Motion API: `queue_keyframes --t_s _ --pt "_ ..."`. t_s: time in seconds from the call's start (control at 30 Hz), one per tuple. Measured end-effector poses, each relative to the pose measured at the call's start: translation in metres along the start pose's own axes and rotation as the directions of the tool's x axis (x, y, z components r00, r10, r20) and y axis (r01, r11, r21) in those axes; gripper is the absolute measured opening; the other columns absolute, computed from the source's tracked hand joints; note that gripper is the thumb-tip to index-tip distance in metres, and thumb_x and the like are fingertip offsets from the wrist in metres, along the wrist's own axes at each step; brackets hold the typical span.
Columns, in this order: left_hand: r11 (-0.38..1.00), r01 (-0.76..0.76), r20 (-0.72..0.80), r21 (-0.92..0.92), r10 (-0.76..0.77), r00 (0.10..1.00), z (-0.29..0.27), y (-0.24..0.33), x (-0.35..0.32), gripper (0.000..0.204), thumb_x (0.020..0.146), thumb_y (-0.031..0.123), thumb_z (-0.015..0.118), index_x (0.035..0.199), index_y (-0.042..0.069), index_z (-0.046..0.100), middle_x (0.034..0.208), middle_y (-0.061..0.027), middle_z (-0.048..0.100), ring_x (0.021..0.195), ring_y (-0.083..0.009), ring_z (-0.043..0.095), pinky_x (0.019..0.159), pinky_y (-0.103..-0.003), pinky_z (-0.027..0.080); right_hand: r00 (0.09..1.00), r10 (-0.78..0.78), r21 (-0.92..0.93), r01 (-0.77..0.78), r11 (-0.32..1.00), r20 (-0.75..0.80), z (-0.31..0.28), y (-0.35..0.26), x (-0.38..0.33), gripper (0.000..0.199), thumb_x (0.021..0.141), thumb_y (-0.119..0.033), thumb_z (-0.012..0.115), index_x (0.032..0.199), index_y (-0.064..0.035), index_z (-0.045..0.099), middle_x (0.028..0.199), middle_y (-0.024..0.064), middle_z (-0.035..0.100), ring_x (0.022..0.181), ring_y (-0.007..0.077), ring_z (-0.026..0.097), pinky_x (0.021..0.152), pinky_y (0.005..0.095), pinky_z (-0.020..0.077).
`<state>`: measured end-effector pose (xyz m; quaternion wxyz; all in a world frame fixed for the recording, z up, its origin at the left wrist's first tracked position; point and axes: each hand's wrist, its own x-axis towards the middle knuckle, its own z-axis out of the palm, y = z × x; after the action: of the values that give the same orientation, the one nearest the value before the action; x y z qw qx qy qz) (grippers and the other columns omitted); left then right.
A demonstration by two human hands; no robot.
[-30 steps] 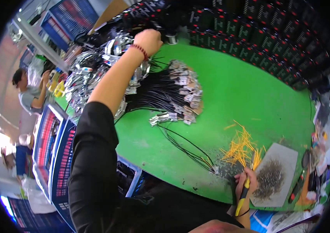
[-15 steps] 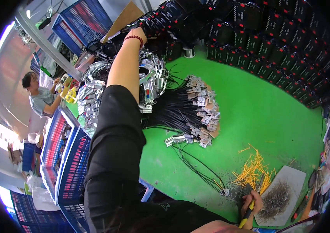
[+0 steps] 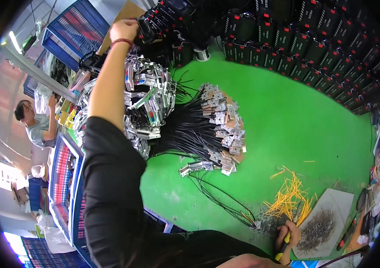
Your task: The person solders wires to a circuit board using a soldering iron, then picks up a plastic housing and solders the wires to its internal components. Finally, the person places the completed assembly into a blue crate and retrieves a new circuit board.
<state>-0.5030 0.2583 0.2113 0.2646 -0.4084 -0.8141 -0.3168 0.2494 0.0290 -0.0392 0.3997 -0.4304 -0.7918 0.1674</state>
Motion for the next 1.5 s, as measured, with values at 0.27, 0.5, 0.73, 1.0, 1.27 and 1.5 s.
queue_keyframes --t_s 0.27,0.5,0.73,1.0,1.27,1.5 --pt "0.62 -0.112 0.047 -0.776 0.234 0.971 -0.168 0.115 -0.138 0.042 0.082 0.002 0.069 0.122 -0.006 0.057 0.092 -0.0094 0.071 0.077 -0.0111 0.065 0.07 -0.023 0.053 0.995 0.09 0.18 -0.082 0.98 -0.039 -0.003 0.002 -0.013 0.017 0.092 -0.009 0.058 0.105 0.0009 0.059 0.067 0.0094 0.062 0.05 0.0126 0.056 0.05 0.0246 0.0441" --pt "0.282 -0.811 0.135 -0.513 0.959 0.248 -0.235 0.188 -0.318 0.022 0.072 0.003 0.068 0.094 0.001 0.068 0.084 -0.0095 0.07 0.076 -0.0242 0.07 0.064 -0.032 0.055 0.958 0.033 0.382 0.081 0.921 -0.284 -0.025 -0.017 0.005 0.023 0.096 -0.011 0.056 0.116 -0.0023 0.05 0.087 0.0189 0.069 0.065 0.0167 0.063 0.062 0.0282 0.0517" --pt "-0.193 -0.714 0.095 -0.673 0.935 -0.342 -0.247 0.2 -0.386 0.024 0.071 0.01 0.065 0.092 -0.002 0.064 0.084 -0.0112 0.064 0.077 -0.0233 0.065 0.065 -0.031 0.053 0.862 -0.483 0.016 0.491 0.871 -0.154 -0.08 -0.093 0.12 0.028 0.082 -0.003 0.07 0.108 -0.0068 0.062 0.117 0.0163 0.067 0.096 0.0322 0.067 0.084 0.0383 0.0527" --pt "0.028 -0.66 0.276 -0.751 0.921 -0.274 -0.257 0.219 -0.412 0.04 0.073 0.009 0.064 0.111 -0.001 0.061 0.11 -0.0184 0.063 0.099 -0.0297 0.062 0.085 -0.037 0.051 0.715 -0.612 -0.166 0.686 0.709 0.338 -0.069 -0.077 0.134 0.037 0.069 -0.006 0.074 0.104 -0.0134 0.063 0.059 0.0029 0.054 0.055 0.0238 0.055 0.054 0.0357 0.0433" --pt "0.521 -0.377 0.434 -0.766 0.852 0.294 -0.205 0.247 -0.474 0.042 0.073 0.014 0.073 0.111 0.003 0.058 0.1 -0.0129 0.065 0.093 -0.0314 0.063 0.079 -0.039 0.052 0.83 -0.365 -0.115 0.448 0.887 0.422 -0.049 -0.084 0.111 0.031 0.076 -0.009 0.072 0.103 -0.0133 0.059 0.059 0.0091 0.055 0.055 0.0314 0.058 0.053 0.0405 0.0445" --pt "0.557 -0.032 0.452 -0.83 0.704 0.548 -0.2 0.246 -0.485 0.022 0.082 0.001 0.064 0.104 0.0 0.066 0.087 -0.0169 0.066 0.076 -0.0338 0.064 0.068 -0.036 0.052 0.869 -0.264 -0.061 0.317 0.947 0.419 -0.039 -0.072 0.115 0.032 0.074 -0.005 0.074 0.103 -0.0129 0.061 0.059 0.0106 0.053 0.054 0.0325 0.056 0.05 0.0397 0.0408"
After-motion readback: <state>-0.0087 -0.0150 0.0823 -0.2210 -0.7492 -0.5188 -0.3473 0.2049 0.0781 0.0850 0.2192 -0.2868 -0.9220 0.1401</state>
